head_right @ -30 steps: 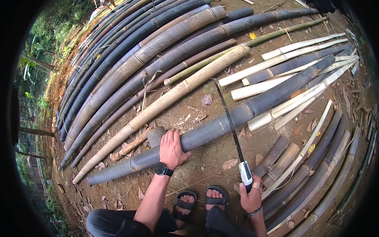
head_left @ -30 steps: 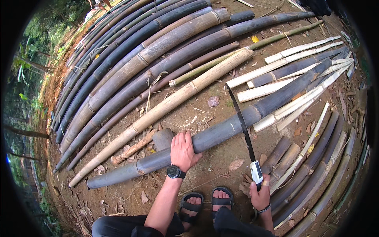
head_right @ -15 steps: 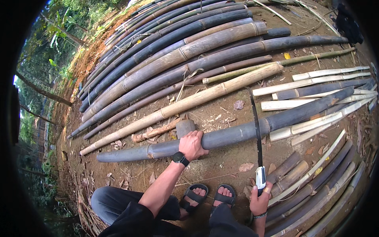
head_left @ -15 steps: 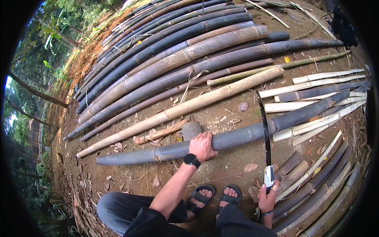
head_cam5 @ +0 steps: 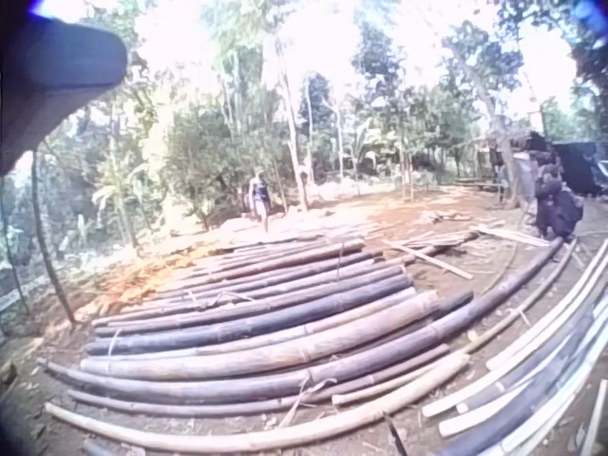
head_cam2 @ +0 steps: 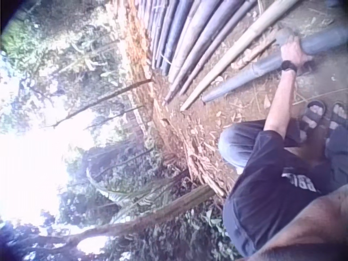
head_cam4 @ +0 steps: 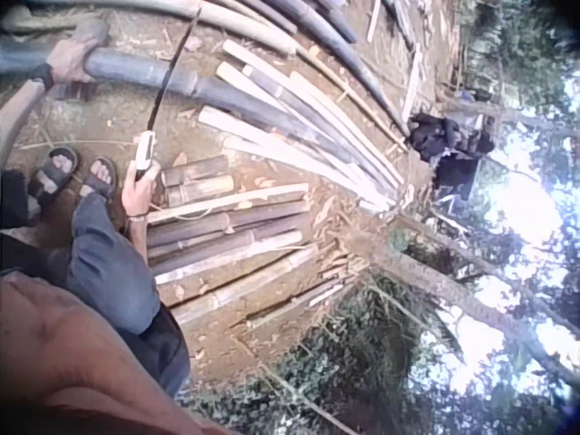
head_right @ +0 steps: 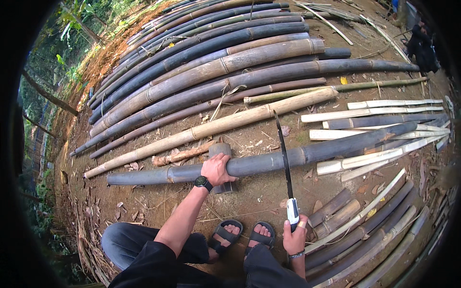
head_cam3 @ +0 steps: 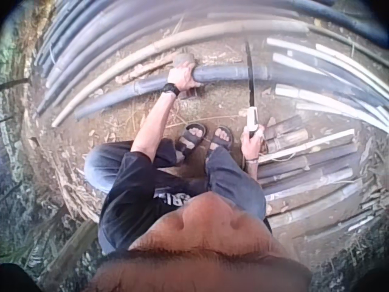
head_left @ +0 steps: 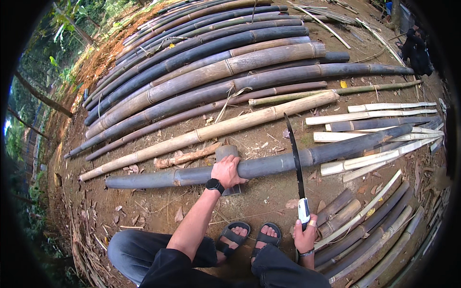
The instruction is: The person saws a long bamboo pole while sitting on the ground, holding the pole with one hand and using a hand saw with the other.
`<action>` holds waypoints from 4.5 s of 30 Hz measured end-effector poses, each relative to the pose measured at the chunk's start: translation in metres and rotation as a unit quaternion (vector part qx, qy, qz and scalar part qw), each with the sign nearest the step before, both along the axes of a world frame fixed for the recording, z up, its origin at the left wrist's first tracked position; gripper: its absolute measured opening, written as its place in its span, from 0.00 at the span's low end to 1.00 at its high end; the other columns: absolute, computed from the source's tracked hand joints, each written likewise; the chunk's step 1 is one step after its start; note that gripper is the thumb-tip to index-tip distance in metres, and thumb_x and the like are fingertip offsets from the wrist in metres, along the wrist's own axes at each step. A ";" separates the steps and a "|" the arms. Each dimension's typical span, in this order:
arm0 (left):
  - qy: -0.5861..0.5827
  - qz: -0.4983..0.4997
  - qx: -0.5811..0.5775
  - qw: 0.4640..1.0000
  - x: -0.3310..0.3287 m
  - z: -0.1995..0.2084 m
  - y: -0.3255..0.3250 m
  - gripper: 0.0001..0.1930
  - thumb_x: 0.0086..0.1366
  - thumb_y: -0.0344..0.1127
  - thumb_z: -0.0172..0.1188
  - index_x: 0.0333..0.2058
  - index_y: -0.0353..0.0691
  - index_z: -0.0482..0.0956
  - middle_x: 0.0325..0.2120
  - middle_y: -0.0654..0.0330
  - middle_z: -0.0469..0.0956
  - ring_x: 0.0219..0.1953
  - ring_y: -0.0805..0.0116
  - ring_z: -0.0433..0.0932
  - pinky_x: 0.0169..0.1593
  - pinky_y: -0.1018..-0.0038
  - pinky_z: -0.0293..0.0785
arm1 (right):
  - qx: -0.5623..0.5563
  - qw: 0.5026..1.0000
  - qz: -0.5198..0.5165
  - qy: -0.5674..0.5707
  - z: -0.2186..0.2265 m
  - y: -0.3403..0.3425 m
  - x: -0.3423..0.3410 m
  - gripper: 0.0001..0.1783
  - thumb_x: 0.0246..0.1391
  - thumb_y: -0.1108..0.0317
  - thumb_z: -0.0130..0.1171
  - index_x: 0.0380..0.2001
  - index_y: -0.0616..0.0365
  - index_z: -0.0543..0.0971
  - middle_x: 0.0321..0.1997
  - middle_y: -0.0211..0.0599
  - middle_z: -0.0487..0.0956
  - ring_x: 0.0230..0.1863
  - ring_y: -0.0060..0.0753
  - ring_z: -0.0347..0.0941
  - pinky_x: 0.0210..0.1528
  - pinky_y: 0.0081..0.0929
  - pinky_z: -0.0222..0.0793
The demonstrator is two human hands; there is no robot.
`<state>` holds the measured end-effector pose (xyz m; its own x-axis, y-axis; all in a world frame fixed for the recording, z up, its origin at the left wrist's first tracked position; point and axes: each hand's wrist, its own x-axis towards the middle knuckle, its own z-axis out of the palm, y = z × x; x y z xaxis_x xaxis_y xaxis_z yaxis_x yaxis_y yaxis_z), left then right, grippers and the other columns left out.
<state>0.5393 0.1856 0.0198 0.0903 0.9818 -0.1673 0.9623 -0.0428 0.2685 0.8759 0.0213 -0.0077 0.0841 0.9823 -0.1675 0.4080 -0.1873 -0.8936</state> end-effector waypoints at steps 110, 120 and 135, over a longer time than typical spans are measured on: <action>0.032 -0.005 0.029 0.999 0.028 -0.010 0.025 0.30 0.42 0.47 0.75 0.39 0.35 0.76 0.39 0.48 0.81 0.45 0.51 0.81 0.52 0.63 0.76 | -0.051 0.967 0.042 -0.246 0.067 0.046 -0.068 0.24 0.62 0.61 0.55 0.47 0.67 0.58 0.25 0.70 0.76 0.30 0.73 0.74 0.31 0.63 0.67; 0.022 -0.004 -0.030 0.999 0.027 -0.001 0.032 0.31 0.43 0.50 0.76 0.40 0.34 0.76 0.40 0.46 0.82 0.44 0.52 0.82 0.49 0.63 0.78 | -0.095 0.963 0.031 -0.249 0.070 0.053 -0.066 0.23 0.62 0.61 0.57 0.46 0.66 0.58 0.27 0.71 0.76 0.32 0.75 0.74 0.31 0.61 0.68; 0.035 -0.007 -0.004 0.999 0.024 -0.005 0.029 0.29 0.44 0.49 0.74 0.39 0.35 0.77 0.40 0.46 0.82 0.43 0.51 0.83 0.48 0.62 0.79 | -0.032 0.970 0.047 -0.237 0.058 0.031 -0.060 0.24 0.62 0.63 0.56 0.48 0.68 0.58 0.27 0.69 0.77 0.32 0.73 0.75 0.31 0.60 0.68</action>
